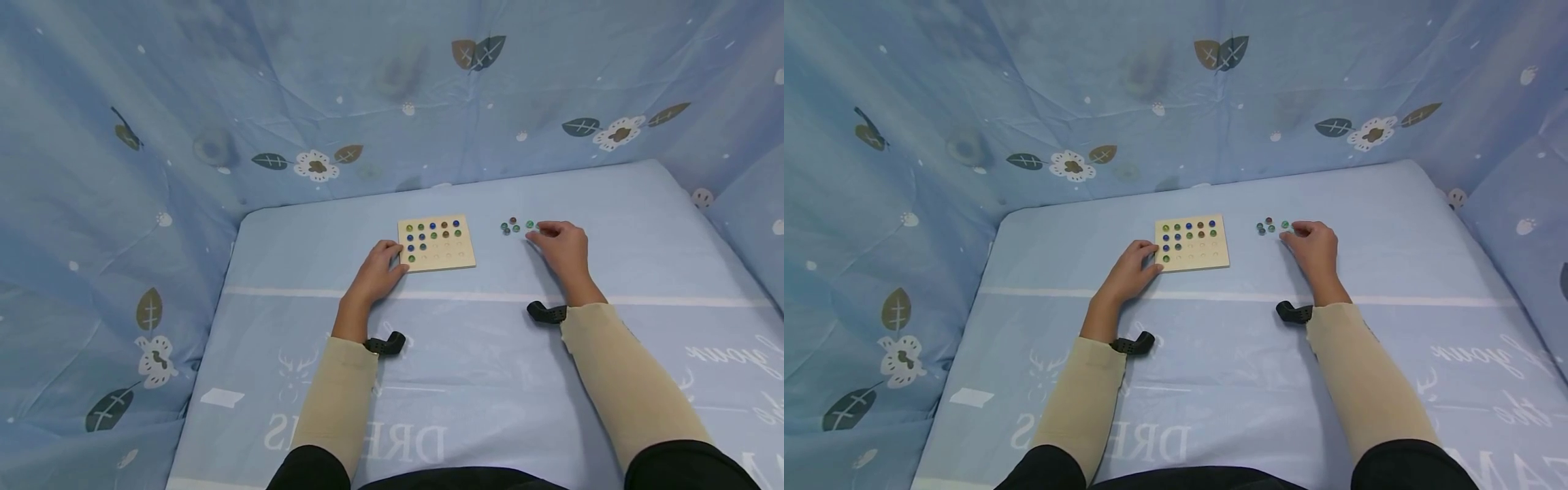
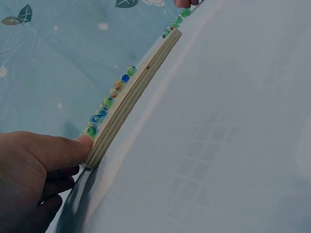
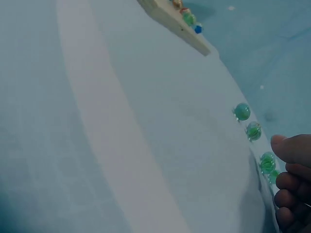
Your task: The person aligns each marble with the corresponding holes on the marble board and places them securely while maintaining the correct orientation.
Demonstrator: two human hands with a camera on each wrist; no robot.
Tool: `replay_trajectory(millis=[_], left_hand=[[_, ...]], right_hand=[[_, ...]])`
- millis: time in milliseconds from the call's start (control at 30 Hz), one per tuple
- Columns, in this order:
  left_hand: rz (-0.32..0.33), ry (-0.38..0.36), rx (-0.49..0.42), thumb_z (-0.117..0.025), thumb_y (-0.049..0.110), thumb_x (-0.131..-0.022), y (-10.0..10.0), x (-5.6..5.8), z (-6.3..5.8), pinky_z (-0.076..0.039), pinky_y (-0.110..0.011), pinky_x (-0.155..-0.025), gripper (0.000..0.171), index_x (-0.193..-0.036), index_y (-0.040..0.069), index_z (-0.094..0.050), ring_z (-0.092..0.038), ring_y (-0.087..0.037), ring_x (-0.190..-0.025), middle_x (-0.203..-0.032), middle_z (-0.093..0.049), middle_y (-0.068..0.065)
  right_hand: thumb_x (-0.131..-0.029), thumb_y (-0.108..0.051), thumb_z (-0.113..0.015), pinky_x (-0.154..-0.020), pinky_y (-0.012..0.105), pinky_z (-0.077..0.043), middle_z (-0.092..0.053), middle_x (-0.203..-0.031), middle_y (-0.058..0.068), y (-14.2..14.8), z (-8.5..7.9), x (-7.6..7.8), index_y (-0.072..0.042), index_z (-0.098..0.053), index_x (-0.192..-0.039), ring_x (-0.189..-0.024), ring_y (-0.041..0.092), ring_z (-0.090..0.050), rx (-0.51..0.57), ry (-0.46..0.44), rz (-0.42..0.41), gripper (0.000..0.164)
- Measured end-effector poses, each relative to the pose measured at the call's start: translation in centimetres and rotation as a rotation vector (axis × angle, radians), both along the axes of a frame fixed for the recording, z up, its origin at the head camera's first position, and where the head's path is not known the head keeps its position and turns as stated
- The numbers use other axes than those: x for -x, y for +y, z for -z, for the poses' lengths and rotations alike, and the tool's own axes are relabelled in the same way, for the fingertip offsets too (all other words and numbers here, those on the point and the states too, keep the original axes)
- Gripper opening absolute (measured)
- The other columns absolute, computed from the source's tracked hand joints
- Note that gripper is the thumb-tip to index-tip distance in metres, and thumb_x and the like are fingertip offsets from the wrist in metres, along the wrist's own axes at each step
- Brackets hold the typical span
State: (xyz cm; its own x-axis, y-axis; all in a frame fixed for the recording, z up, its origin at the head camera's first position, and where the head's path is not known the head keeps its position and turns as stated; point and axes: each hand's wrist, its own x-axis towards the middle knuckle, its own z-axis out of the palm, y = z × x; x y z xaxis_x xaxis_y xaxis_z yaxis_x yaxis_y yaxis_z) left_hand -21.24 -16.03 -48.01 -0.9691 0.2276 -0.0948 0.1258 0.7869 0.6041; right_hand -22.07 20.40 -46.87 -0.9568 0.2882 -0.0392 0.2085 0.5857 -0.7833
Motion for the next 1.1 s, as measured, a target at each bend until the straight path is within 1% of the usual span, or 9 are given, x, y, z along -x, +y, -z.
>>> replay_trajectory(millis=[133,300,567,833,1100], left_hand=[[-0.004,-0.009,0.004,-0.064,0.030,-0.097,0.1,0.0,0.1,-0.037,-0.042,-0.115,0.054,-0.144,0.009,-0.050,-0.042,-0.023,-0.138,-0.144,-0.046,-0.006],[-0.012,-0.018,0.006,-0.064,0.030,-0.097,0.2,0.0,0.1,-0.037,-0.041,-0.115,0.054,-0.145,0.010,-0.050,-0.042,-0.023,-0.138,-0.144,-0.046,-0.005],[-0.009,-0.025,0.002,-0.063,0.031,-0.097,0.1,0.1,0.0,-0.037,-0.042,-0.115,0.054,-0.146,0.010,-0.049,-0.041,-0.023,-0.139,-0.146,-0.044,-0.006],[-0.021,-0.006,-0.009,-0.065,0.031,-0.096,0.0,-0.2,-0.1,-0.036,-0.043,-0.116,0.053,-0.143,0.011,-0.052,-0.041,-0.024,-0.140,-0.147,-0.046,-0.005],[-0.037,-0.027,-0.027,-0.065,0.032,-0.096,-0.1,-0.2,-0.1,-0.028,-0.038,-0.120,0.062,-0.151,0.016,-0.041,-0.032,-0.020,-0.147,-0.157,-0.039,-0.002]], right_hand=[[-0.091,-0.030,-0.071,-0.082,0.032,-0.046,-0.065,-0.122,0.019,0.2,0.4,0.1,-0.003,-0.064,-0.130,-0.106,0.025,-0.058,0.005,-0.031,-0.006,0.048],[-0.092,-0.028,-0.070,-0.084,0.034,-0.046,-0.063,-0.124,0.019,0.3,0.8,0.2,-0.003,-0.062,-0.132,-0.108,0.027,-0.057,0.006,-0.042,-0.021,0.049],[-0.092,-0.023,-0.070,-0.084,0.037,-0.046,-0.061,-0.124,0.020,0.4,1.4,0.4,-0.002,-0.062,-0.132,-0.109,0.030,-0.057,-0.017,0.001,-0.017,0.046],[-0.092,-0.022,-0.069,-0.087,0.040,-0.047,-0.060,-0.126,0.021,0.2,1.7,0.4,-0.002,-0.062,-0.131,-0.111,0.032,-0.057,-0.023,0.017,-0.016,0.045],[-0.093,-0.023,-0.068,-0.085,0.038,-0.046,-0.059,-0.125,0.020,0.2,1.8,0.4,-0.002,-0.063,-0.131,-0.110,0.031,-0.057,-0.010,0.021,-0.014,0.044]])
